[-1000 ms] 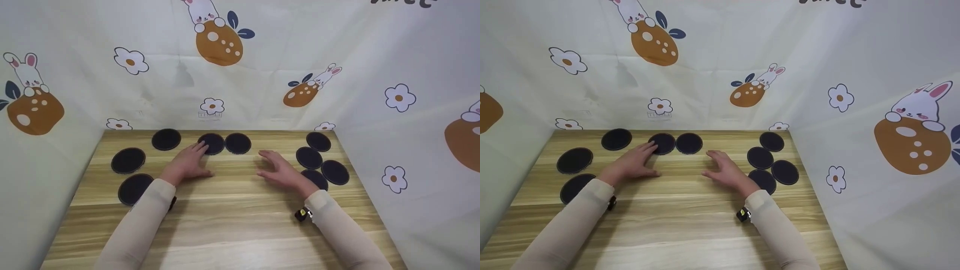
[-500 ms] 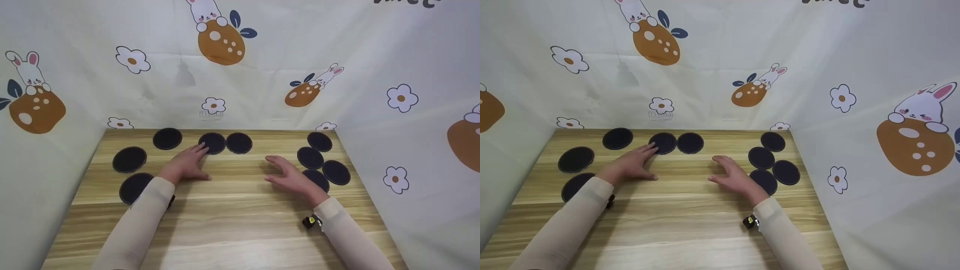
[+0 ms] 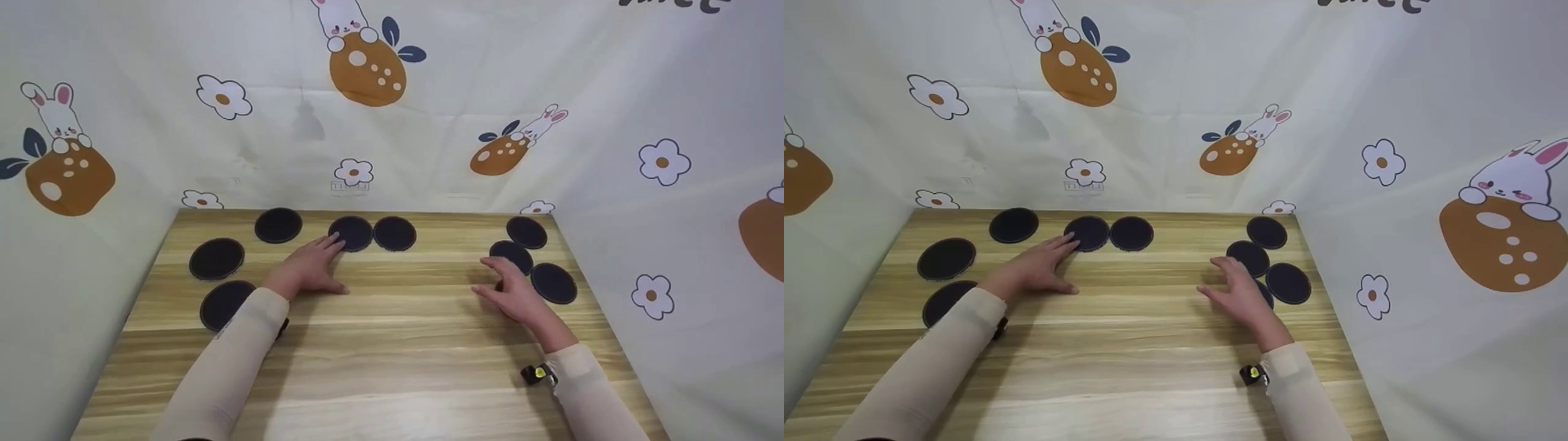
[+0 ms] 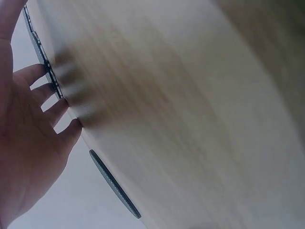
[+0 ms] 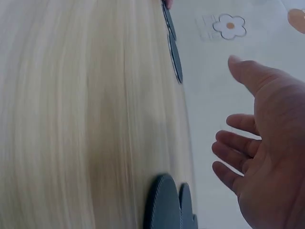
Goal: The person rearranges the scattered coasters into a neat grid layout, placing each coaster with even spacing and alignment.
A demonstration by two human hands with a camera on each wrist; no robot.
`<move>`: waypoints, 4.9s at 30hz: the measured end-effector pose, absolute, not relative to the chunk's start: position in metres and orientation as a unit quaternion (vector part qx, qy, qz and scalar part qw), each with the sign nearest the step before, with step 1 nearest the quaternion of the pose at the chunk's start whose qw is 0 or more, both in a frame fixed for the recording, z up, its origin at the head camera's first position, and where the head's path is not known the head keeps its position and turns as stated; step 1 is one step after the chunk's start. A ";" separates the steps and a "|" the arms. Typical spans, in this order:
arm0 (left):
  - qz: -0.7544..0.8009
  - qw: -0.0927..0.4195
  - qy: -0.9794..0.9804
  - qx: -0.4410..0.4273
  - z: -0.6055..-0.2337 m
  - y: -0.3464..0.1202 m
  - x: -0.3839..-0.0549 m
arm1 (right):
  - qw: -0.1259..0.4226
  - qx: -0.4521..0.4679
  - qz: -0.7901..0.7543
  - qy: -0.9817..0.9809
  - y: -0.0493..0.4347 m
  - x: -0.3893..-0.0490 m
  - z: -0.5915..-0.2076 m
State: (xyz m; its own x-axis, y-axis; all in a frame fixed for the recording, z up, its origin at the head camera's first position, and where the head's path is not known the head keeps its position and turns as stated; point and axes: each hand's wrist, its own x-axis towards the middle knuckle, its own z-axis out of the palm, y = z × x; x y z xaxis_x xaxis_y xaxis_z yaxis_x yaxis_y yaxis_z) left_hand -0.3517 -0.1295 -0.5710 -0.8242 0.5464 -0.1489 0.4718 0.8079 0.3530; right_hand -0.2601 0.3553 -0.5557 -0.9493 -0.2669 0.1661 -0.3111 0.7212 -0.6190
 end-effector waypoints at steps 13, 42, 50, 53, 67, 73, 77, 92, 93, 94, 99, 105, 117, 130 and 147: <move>0.150 0.116 0.943 0.273 -0.574 -0.128 -0.352 | 0.004 0.090 0.196 -0.976 0.400 -0.239 -0.553; 0.177 0.124 0.938 0.270 -0.575 -0.130 -0.351 | -0.003 0.017 0.144 -0.989 0.400 -0.222 -0.572; 0.181 0.129 0.938 0.264 -0.577 -0.131 -0.351 | -0.002 0.019 0.178 -0.984 0.401 -0.223 -0.577; 0.182 0.131 0.938 0.264 -0.578 -0.131 -0.351 | -0.004 0.016 0.191 -0.981 0.403 -0.224 -0.580; 0.175 0.129 0.938 0.270 -0.572 -0.131 -0.349 | 0.025 0.016 0.215 -0.976 0.401 -0.222 -0.583; 0.165 0.130 0.940 0.269 -0.572 -0.129 -0.350 | 0.042 0.018 0.238 -0.970 0.401 -0.223 -0.583; 0.165 0.130 0.941 0.267 -0.574 -0.129 -0.351 | 0.053 0.023 0.263 -0.963 0.400 -0.228 -0.581; 0.166 0.146 0.940 0.261 -0.574 -0.130 -0.351 | 0.054 0.049 0.291 -0.954 0.374 -0.277 -0.572; 0.167 0.146 0.940 0.260 -0.574 -0.129 -0.350 | 0.053 0.048 0.292 -0.954 0.373 -0.280 -0.571; 0.168 0.146 0.940 0.260 -0.574 -0.129 -0.350 | 0.054 0.048 0.292 -0.954 0.371 -0.284 -0.571; 0.165 0.141 0.940 0.263 -0.570 -0.129 -0.348 | 0.064 0.061 0.286 -0.954 0.361 -0.300 -0.570; 0.162 0.135 0.940 0.268 -0.567 -0.128 -0.347 | 0.063 0.064 0.287 -0.954 0.350 -0.317 -0.571; 0.164 0.133 0.940 0.269 -0.569 -0.128 -0.348 | 0.060 0.090 0.277 -0.955 0.329 -0.346 -0.571; 0.171 0.138 0.939 0.265 -0.571 -0.130 -0.349 | 0.021 0.098 0.290 -0.952 0.315 -0.370 -0.570; 0.162 0.142 0.942 0.257 -0.573 -0.128 -0.350 | 0.008 0.119 0.288 -0.950 0.298 -0.391 -0.566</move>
State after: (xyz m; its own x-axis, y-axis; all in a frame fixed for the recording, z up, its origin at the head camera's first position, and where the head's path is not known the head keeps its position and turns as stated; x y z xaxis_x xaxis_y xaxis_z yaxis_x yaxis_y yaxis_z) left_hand -0.3498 -0.1284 -0.5726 -0.8277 0.5301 -0.1841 0.4381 0.8154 0.3783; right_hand -0.3906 0.2980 -0.5657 -0.9717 -0.2210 0.0832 -0.2300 0.8059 -0.5456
